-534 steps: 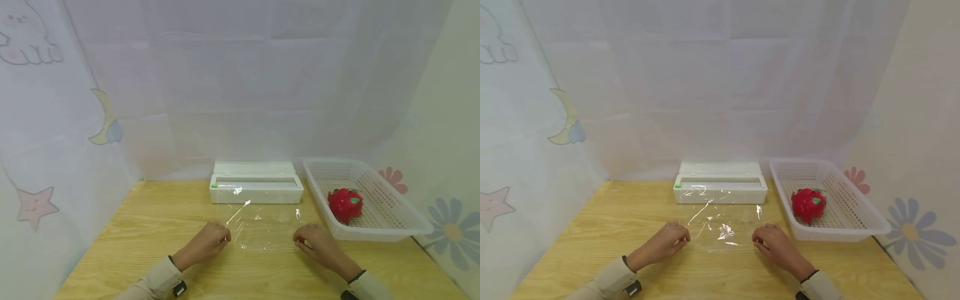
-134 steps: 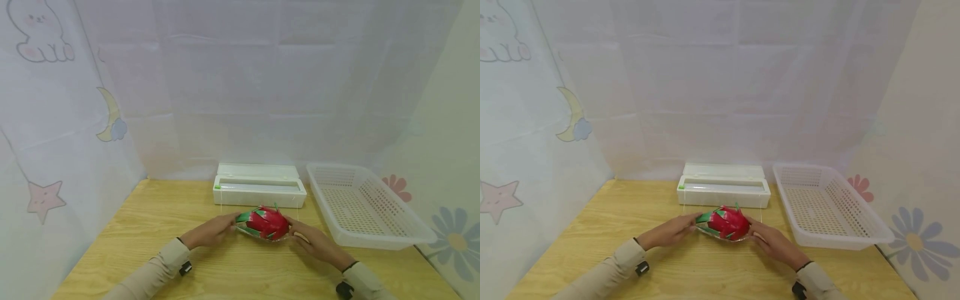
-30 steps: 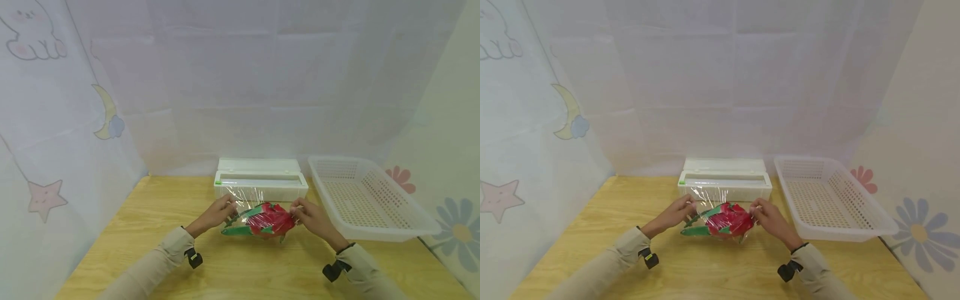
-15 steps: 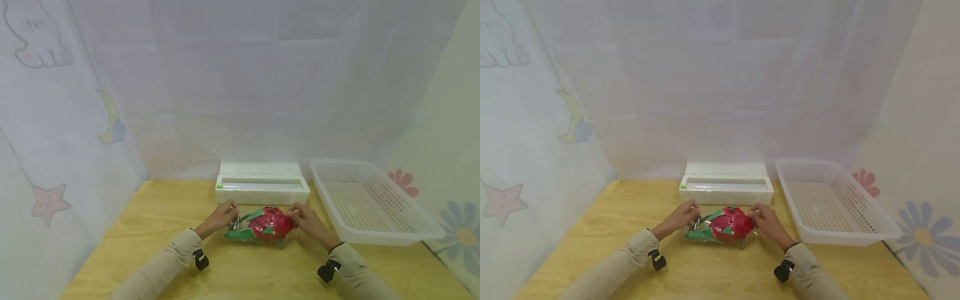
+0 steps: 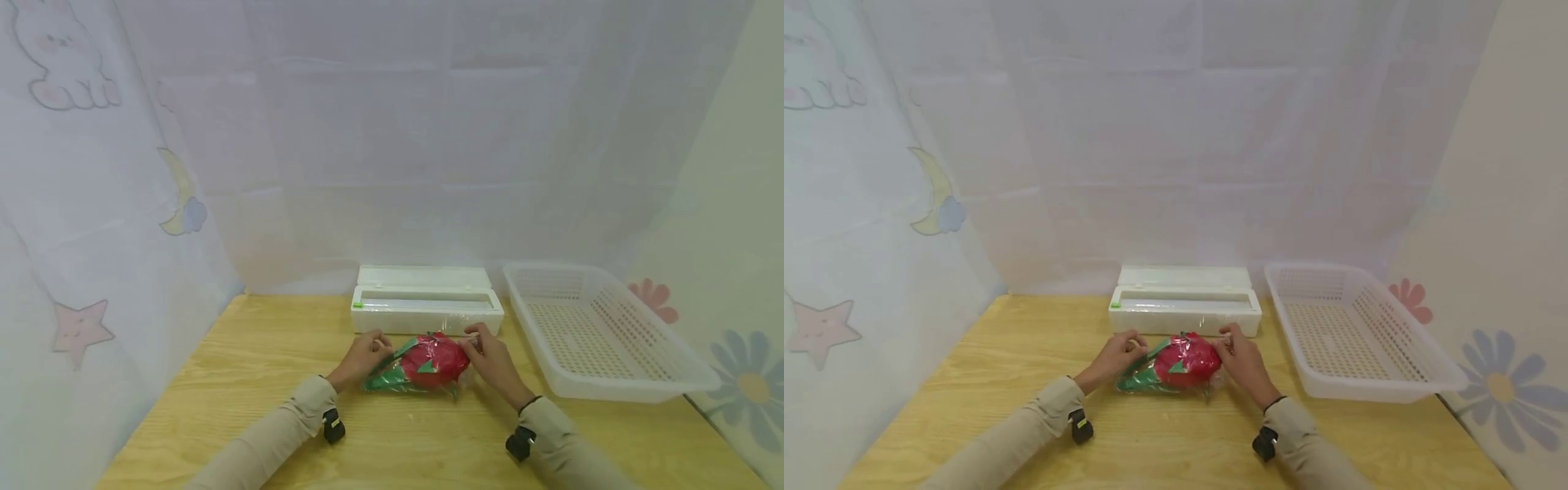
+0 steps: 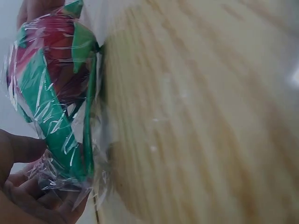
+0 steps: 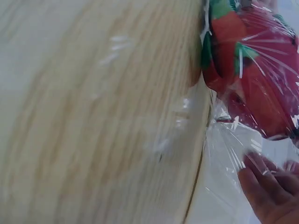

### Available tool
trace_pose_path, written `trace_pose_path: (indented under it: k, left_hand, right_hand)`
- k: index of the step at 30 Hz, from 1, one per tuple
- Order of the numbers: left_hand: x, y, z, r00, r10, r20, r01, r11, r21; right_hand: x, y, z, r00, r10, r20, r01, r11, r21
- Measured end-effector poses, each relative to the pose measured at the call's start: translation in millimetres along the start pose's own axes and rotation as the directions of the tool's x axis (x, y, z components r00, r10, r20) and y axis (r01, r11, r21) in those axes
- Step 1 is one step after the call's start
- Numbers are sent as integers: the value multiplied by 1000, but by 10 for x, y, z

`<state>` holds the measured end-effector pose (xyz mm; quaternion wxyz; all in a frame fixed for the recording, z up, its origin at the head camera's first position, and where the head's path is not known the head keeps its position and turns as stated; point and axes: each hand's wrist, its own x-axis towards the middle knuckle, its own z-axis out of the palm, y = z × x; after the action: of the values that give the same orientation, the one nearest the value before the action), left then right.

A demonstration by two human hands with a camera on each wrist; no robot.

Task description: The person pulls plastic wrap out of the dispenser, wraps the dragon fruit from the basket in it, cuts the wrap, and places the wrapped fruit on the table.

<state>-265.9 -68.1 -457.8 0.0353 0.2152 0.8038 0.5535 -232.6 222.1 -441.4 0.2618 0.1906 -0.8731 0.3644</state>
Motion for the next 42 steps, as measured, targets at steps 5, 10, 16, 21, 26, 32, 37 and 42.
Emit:
trace_pose_path:
  k: [5, 10, 16, 21, 26, 32, 37, 42]
  left_hand:
    - [-2, -34, 21, 997, 61, -53, -55, 991, 118]
    - [-1, -14, -17, 982, 177, -60, -153, 947, 281]
    - [-30, -30, -99, 981, 181, 67, -193, 927, 321]
    - [-124, 68, -145, 964, 213, 161, -266, 826, 498]
    - [-170, 167, -139, 947, 143, 287, -289, 766, 574]
    - [-200, 98, -172, 915, 126, 382, -306, 836, 456]
    - [-293, 98, -127, 914, 24, 406, -237, 843, 483]
    - [-333, 156, -80, 927, 20, 373, -247, 783, 571]
  right_hand:
    - [2, -41, 40, 984, -153, -92, 133, 973, -190]
    - [29, -92, 31, 955, -282, -88, 247, 926, -285]
    - [-23, -69, -13, 946, -324, -7, 308, 907, -286]
    - [-105, -82, -82, 954, -274, 118, 293, 934, -203]
    - [-125, -116, -181, 948, -142, 285, 184, 975, -127]
    - [-166, -130, -176, 924, -118, 364, 163, 982, -96]
    - [-252, -153, -147, 909, -156, 386, 253, 944, -214]
    - [-261, -183, -118, 921, -162, 356, 285, 901, -328]
